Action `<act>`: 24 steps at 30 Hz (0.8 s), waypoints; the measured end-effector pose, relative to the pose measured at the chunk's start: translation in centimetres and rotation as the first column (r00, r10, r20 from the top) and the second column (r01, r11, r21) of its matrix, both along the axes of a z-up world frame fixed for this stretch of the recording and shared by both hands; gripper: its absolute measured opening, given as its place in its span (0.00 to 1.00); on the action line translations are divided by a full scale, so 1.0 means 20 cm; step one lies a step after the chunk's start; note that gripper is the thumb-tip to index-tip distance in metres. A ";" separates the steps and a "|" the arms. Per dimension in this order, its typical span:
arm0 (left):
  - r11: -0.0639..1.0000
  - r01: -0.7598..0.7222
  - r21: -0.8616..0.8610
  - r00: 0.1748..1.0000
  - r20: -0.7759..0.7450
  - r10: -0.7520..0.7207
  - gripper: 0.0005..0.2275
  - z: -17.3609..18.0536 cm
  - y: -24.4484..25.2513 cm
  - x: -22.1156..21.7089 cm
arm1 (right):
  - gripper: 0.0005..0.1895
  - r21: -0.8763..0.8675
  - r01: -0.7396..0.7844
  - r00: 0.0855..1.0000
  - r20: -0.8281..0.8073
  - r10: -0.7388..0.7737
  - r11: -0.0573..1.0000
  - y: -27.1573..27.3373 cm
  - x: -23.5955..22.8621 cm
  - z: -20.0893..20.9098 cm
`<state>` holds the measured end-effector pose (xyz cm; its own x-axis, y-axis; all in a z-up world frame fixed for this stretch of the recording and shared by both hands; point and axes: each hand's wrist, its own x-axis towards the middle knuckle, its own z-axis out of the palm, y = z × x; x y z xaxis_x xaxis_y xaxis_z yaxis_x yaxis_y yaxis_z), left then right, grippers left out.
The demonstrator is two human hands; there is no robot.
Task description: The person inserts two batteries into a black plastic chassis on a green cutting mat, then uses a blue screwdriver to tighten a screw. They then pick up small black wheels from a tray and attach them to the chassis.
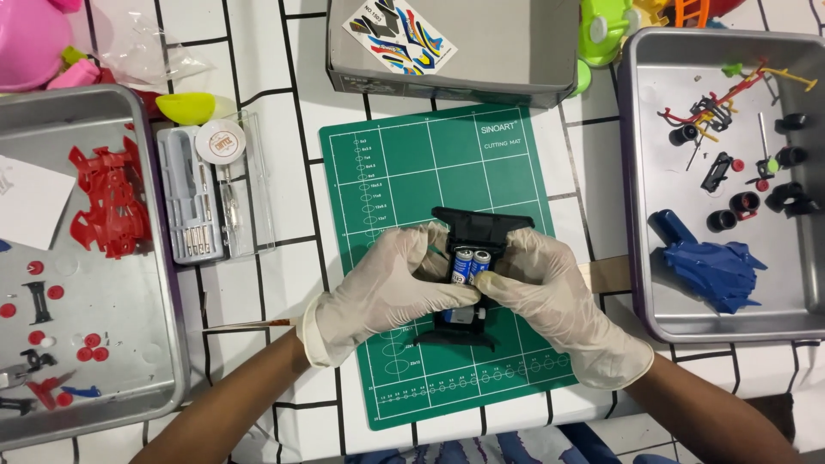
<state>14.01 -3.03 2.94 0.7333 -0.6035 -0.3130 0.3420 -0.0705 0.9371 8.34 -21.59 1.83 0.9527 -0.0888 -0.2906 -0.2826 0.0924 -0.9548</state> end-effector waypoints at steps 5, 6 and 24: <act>0.998 0.007 -0.061 0.998 -0.062 -0.011 0.14 -0.07 0.03 0.01 | 0.19 0.017 0.018 1.000 -0.003 -0.018 1.000 -0.03 -0.02 -0.04; 0.997 0.071 -0.016 0.997 -0.043 -0.071 0.12 -0.10 0.04 0.00 | 0.19 0.026 0.012 0.999 -0.032 -0.011 1.000 -0.03 -0.02 -0.03; 0.987 0.155 -0.041 0.988 0.020 -0.155 0.09 -0.05 0.04 0.05 | 0.10 0.006 -0.109 0.986 -0.123 0.109 0.994 0.05 0.05 0.22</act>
<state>15.10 -2.16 1.88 0.6348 -0.7226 -0.2736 0.3144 -0.0818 0.9457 9.26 -20.68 6.26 0.9139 0.0137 -0.4058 -0.4059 0.0543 -0.9123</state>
